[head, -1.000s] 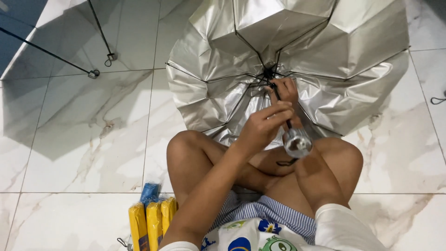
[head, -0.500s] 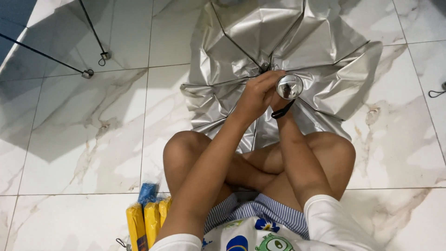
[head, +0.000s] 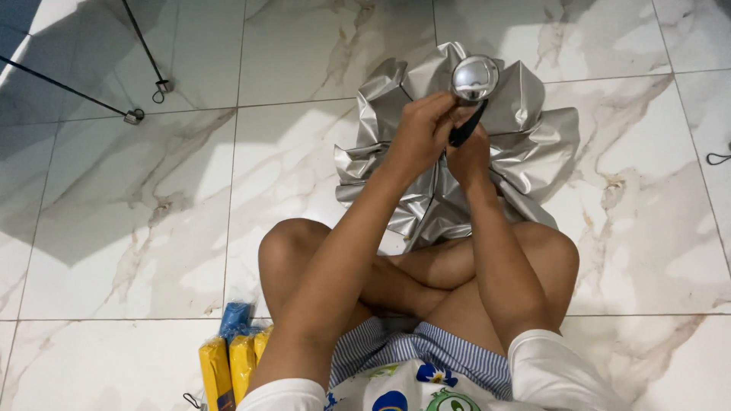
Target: The person sits on the floor and removes a yellow umbrella from its plastic packaging. They open the umbrella to reveal a silver interior and then proceed to fold the canopy and ribs inward, collapsing the umbrella into a compact form.
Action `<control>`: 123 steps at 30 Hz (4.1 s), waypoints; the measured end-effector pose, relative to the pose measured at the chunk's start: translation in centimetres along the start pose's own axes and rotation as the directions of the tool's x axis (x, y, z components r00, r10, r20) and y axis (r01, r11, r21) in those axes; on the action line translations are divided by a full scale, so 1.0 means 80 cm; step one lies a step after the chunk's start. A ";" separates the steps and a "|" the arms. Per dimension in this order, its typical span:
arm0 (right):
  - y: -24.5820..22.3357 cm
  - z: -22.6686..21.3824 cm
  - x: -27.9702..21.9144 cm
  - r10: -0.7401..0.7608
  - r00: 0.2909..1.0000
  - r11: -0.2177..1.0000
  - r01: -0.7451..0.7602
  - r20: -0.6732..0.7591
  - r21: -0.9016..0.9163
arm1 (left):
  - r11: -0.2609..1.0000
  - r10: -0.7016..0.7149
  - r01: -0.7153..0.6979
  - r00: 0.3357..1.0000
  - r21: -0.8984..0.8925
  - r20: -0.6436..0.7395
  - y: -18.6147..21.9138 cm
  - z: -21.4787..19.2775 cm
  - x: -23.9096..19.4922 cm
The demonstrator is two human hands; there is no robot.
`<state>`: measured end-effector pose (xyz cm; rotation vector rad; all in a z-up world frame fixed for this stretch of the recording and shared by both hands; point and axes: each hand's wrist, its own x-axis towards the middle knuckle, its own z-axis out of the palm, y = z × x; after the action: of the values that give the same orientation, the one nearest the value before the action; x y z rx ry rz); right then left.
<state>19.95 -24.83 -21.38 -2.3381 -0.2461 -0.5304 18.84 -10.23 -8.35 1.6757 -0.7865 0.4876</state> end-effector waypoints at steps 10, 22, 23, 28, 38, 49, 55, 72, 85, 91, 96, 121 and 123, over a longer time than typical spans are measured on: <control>0.002 -0.006 0.012 0.004 0.992 0.989 0.015 -0.126 0.147 | 0.960 -0.240 0.182 0.926 0.212 0.292 -0.004 -0.040 -0.079; -0.017 -0.007 0.006 0.006 0.995 0.995 0.004 -0.102 0.095 | 0.803 -0.544 0.325 0.744 0.500 0.389 -0.032 0.013 -0.166; -0.021 -0.010 0.005 -0.005 0.997 0.994 0.014 -0.083 0.106 | 0.809 -0.530 0.336 0.772 0.482 0.352 -0.035 0.015 -0.167; -0.037 -0.014 -0.005 -0.038 0.999 0.995 0.036 0.019 0.095 | 0.830 -0.470 0.350 0.858 0.435 0.206 -0.052 0.012 -0.163; -0.082 -0.017 -0.023 -0.065 0.968 0.972 0.006 0.244 0.237 | 0.831 -0.470 0.448 0.883 0.329 -0.015 -0.087 0.008 -0.169; -0.066 0.001 -0.017 -0.077 0.969 0.975 0.023 0.235 0.221 | 0.767 -0.581 0.528 0.813 0.365 0.043 -0.060 -0.012 -0.156; -0.032 -0.001 -0.009 -0.079 0.993 0.984 0.065 0.083 0.166 | 0.688 -0.619 0.465 0.777 0.557 0.116 -0.026 -0.034 -0.150; -0.023 0.000 -0.016 -0.005 0.995 0.990 0.020 -0.103 0.140 | 0.650 -0.606 0.551 0.791 0.524 -0.079 0.000 -0.076 -0.130; -0.049 -0.006 -0.019 0.029 1.000 0.974 -0.027 -0.003 0.224 | 0.619 -0.760 0.779 0.627 0.105 -0.172 -0.041 -0.064 -0.148; -0.059 -0.006 -0.019 0.049 0.996 0.957 -0.067 0.073 0.282 | 0.627 -0.772 0.779 0.621 -0.004 -0.131 -0.025 -0.061 -0.133; -0.067 -0.002 -0.019 0.019 0.995 0.957 -0.047 0.097 0.288 | 0.673 -0.725 0.739 0.654 -0.022 -0.217 -0.049 -0.051 -0.150; -0.074 0.011 -0.017 0.084 0.993 0.962 -0.101 0.079 0.252 | 0.705 -0.710 0.613 0.611 0.357 0.352 0.014 -0.051 -0.136; -0.072 0.011 -0.018 0.141 0.988 0.953 -0.151 0.057 0.262 | 0.747 -0.655 0.531 0.692 0.401 0.303 0.016 -0.052 -0.139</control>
<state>17.11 -20.07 -19.07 -2.0864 -0.1497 -0.3564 10.63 -3.71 -14.01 2.2281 -0.4210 -0.2684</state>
